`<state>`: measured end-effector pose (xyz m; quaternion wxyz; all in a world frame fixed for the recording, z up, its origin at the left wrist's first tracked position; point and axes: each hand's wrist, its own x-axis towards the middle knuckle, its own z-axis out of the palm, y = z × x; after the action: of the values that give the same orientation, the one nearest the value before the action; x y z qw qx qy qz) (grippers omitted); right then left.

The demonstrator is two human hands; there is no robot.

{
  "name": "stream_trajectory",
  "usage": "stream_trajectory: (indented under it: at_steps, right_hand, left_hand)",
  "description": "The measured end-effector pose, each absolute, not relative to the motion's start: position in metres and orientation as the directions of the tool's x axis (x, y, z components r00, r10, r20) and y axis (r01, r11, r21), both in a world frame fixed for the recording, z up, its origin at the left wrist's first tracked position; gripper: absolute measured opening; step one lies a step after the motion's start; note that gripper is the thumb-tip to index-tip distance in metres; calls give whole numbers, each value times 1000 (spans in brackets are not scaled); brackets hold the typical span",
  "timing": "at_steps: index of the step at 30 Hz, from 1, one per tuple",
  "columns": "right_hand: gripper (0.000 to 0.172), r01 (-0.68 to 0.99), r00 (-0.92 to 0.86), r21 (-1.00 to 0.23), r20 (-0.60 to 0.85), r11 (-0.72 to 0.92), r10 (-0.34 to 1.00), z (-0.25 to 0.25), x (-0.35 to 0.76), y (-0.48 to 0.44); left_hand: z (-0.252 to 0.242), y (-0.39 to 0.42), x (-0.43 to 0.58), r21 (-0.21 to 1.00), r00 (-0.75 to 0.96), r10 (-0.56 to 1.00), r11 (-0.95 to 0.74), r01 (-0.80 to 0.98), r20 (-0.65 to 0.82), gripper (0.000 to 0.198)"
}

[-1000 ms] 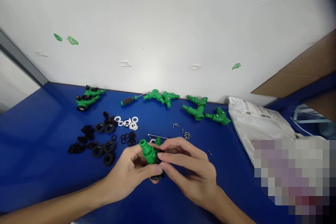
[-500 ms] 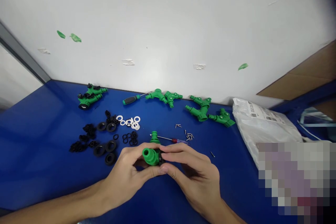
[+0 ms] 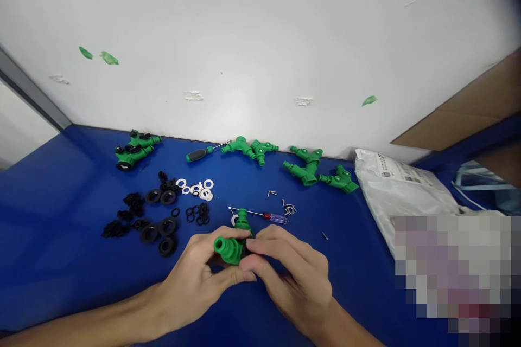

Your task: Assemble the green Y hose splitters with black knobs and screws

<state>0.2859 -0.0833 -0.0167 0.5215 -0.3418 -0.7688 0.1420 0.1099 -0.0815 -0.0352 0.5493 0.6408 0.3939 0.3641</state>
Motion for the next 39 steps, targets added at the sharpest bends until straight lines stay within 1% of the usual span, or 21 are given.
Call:
stream_trajectory:
  at_steps: [1, 4, 8, 11, 13, 14, 16, 18, 22, 25, 29, 32, 36, 38, 39]
  right_hand:
    - [6, 390, -213, -582, 697, 714, 684, -17, 284, -83]
    - [13, 431, -143, -634, 654, 642, 743, -18, 279, -83]
    - [16, 411, -61, -740, 561, 533, 826, -17, 276, -80]
    - [13, 321, -121, -798, 500, 510, 858, -14, 281, -76]
    - [8, 276, -194, -840, 427, 467, 883, -12, 286, -73]
    - [9, 268, -222, -860, 383, 434, 897, -10, 289, -72]
    - [11, 267, -233, -889, 316, 373, 920, -8, 293, -70]
    - [12, 256, -206, -908, 286, 333, 936, -8, 295, -68]
    - [11, 187, -150, -938, 266, 291, 952, -7, 298, -63]
    - [10, 162, -154, -948, 251, 275, 956, -8, 299, -61]
    - [11, 185, -217, -946, 224, 265, 950, -12, 296, -64]
    - [16, 194, -211, -950, 203, 244, 956, -15, 291, -67]
    - [19, 220, -255, -940, 202, 260, 946, -6, 297, -61]
    - [23, 280, -218, -919, 222, 278, 950, 5, 314, -52]
    - [25, 345, -158, -899, 229, 271, 961, 11, 326, -48]
  left_hand:
    - [-36, -82, 110, 990, 417, 909, -83, 117, 27, 28]
    - [-36, -82, 111, 992, 402, 916, -43, 117, -8, 30]
    - [-32, -80, 116, 996, 444, 892, 91, 18, -90, 28]
    - [-32, -78, 119, 977, 447, 886, 190, -101, -126, 27]
    - [-32, -75, 120, 963, 423, 896, 217, -160, -132, 30]
    - [-32, -73, 120, 958, 412, 901, 225, -179, -135, 32]
    - [-31, -70, 119, 948, 411, 900, 247, -201, -148, 38]
    - [-30, -69, 118, 935, 429, 885, 289, -204, -180, 42]
    - [-29, -69, 117, 907, 458, 859, 358, -220, -228, 43]
    - [-29, -69, 118, 901, 473, 853, 364, -237, -220, 43]
    - [-31, -69, 118, 900, 487, 843, 373, -226, -227, 44]
    - [-34, -70, 118, 907, 477, 847, 368, -205, -236, 42]
    - [-31, -72, 120, 905, 483, 841, 375, -200, -242, 44]
    - [-29, -72, 120, 898, 487, 839, 385, -214, -244, 47]
    - [-28, -72, 119, 893, 480, 842, 390, -224, -247, 48]
